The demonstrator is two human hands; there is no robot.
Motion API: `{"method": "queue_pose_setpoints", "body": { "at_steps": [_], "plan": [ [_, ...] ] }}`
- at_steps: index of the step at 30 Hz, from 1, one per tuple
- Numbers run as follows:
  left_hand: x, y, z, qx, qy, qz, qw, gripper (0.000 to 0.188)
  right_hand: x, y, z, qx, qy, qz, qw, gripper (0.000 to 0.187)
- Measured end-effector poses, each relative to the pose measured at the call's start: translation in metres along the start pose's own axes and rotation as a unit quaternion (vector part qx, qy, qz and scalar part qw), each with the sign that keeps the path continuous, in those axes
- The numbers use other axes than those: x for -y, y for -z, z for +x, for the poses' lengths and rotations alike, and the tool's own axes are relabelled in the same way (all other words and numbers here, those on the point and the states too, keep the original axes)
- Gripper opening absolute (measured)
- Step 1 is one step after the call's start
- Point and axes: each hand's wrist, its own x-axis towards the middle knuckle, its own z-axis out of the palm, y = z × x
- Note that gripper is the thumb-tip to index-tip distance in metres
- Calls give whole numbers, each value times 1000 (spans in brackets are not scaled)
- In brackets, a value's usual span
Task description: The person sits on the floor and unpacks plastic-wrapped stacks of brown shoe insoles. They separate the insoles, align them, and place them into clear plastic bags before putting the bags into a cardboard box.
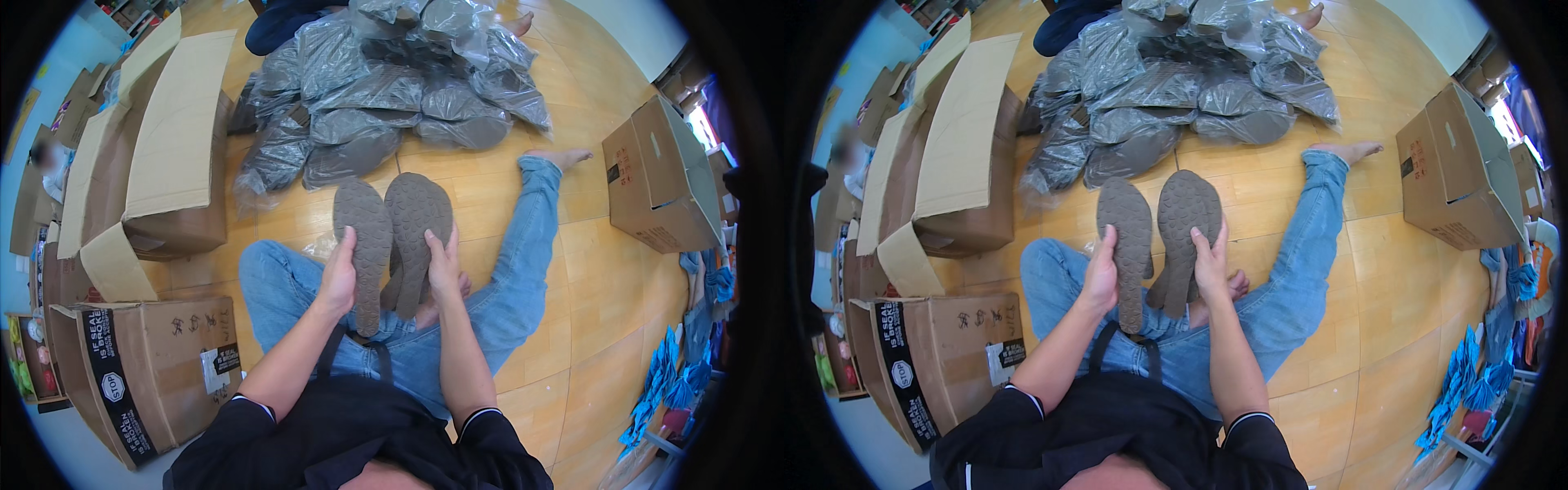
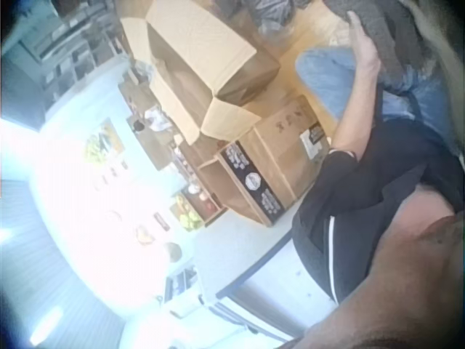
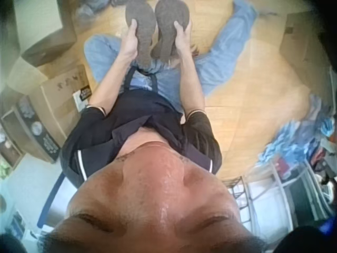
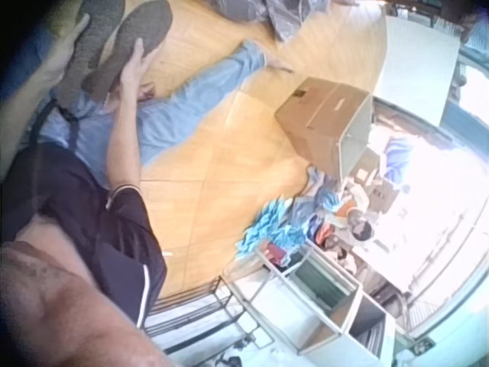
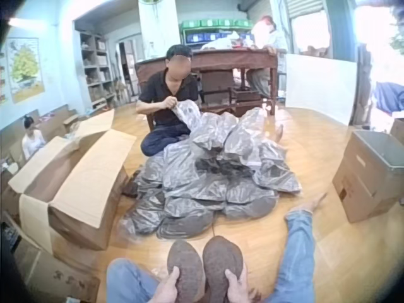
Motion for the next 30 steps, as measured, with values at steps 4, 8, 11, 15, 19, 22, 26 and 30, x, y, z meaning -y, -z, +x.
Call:
{"method": "queue_pose_setpoints", "body": {
  "at_steps": [4,8,11,15,19,22,26,30],
  "plan": [
    [24,-16,5,-6,-22,109,994,69,-14,-16,-12,67,28,-42,997,64],
    [27,-12,3,6,62,132,989,69,-17,-7,-7,67,27,-62,995,61],
    [29,1,1,73,88,191,975,64,-8,5,3,33,5,-38,999,58],
    [51,22,12,3,71,248,966,58,11,10,13,-71,26,-152,986,62],
    [65,61,53,-190,30,295,936,65,33,42,42,-77,52,-155,984,60],
    [71,75,76,-208,26,447,870,78,23,72,69,-95,15,-305,948,63],
    [78,71,74,-227,-1,588,776,82,-10,87,73,-256,31,-541,801,74],
    [81,70,73,-224,23,602,766,72,-28,68,63,-236,73,-555,794,92]
  ]
}}
